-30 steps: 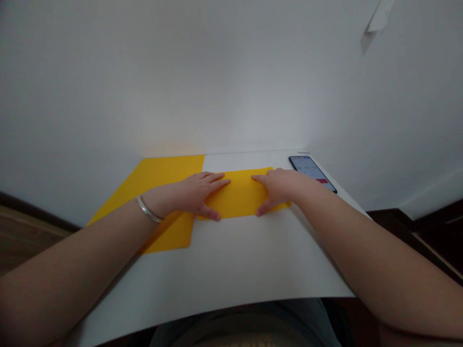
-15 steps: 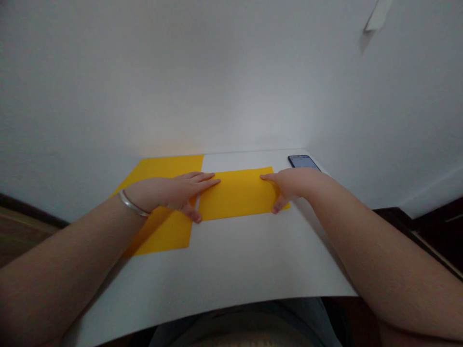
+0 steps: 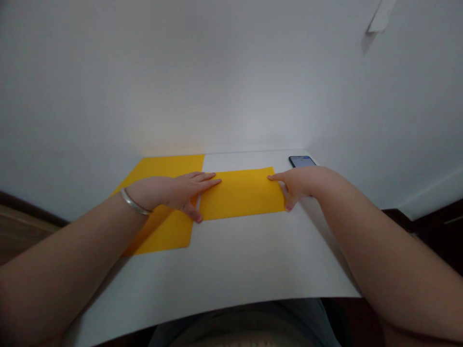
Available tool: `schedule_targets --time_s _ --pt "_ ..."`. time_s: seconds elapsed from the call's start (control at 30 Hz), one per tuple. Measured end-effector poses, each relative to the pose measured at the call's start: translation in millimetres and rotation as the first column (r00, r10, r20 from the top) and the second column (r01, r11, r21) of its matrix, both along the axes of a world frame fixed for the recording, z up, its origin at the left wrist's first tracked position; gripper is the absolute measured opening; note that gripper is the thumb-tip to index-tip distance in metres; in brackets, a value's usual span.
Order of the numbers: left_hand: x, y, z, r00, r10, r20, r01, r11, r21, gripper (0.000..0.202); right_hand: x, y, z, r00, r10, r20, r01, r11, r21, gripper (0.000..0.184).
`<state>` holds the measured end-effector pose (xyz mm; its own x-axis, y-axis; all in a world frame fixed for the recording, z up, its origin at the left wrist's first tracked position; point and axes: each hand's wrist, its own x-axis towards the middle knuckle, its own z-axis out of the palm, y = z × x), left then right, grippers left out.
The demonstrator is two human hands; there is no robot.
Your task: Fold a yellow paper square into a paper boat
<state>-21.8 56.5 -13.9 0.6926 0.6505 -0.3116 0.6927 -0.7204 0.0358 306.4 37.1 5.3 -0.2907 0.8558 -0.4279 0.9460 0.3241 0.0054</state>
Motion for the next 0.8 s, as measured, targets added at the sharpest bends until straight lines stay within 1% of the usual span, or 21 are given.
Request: schedule_targets --time_s 0.1,0.17,0.23,0.3,0.4,0.47,0.5,0.6,0.63,0.73,0.8 --pt "2 1 0.8 1.0 0.002 0.004 -0.002 1.0 -0.007 0.117 -4 -3 -1.1 0.997 0.061 -0.048 -0.058 0.996 0.066 0.099" --pt "6 0 3.5 1.0 0.021 -0.015 -0.021 1.0 -0.018 0.117 -12 -7 -0.5 0.994 0.091 -0.063 -0.083 0.988 0.132 0.092" --pt "11 -3 8.0 0.997 0.062 -0.049 -0.063 0.998 -0.024 0.116 -23 -12 1.0 0.978 0.183 -0.105 -0.163 0.971 0.173 0.085" --pt "18 -9 13.3 0.995 0.093 -0.041 -0.094 0.996 -0.002 0.114 -36 -18 3.6 0.934 0.312 -0.173 -0.271 0.936 0.225 0.071" --pt "27 -19 20.0 0.994 0.107 -0.021 -0.106 0.994 0.026 0.111 -53 -28 8.9 0.859 0.429 -0.277 -0.364 0.895 0.257 0.05" --pt "34 -25 22.6 0.998 0.049 0.026 -0.051 0.995 0.085 0.105 -63 -34 12.4 0.848 0.46 -0.265 -0.39 0.878 0.276 0.044" --pt "37 -26 23.3 0.999 0.013 0.051 -0.019 0.993 0.117 0.098 -68 -37 13.8 0.852 0.462 -0.247 -0.39 0.874 0.292 0.041" --pt "45 -28 23.5 0.992 -0.025 0.121 0.008 0.99 0.138 0.08 -77 -44 14.7 0.884 0.431 -0.182 -0.357 0.873 0.333 0.033" --pt "48 -28 23.4 0.987 -0.058 0.153 0.037 0.99 0.137 0.072 -79 -46 14.1 0.883 0.435 -0.177 -0.357 0.866 0.351 0.032" --pt "52 -30 23.6 0.955 -0.156 0.251 0.117 0.98 0.162 0.053 -84 -49 11.6 0.87 0.454 -0.194 -0.357 0.85 0.388 0.037" --pt "53 -33 24.3 0.94 -0.178 0.29 0.124 0.973 0.195 0.046 -86 -50 11.6 0.876 0.44 -0.196 -0.335 0.849 0.408 0.038"
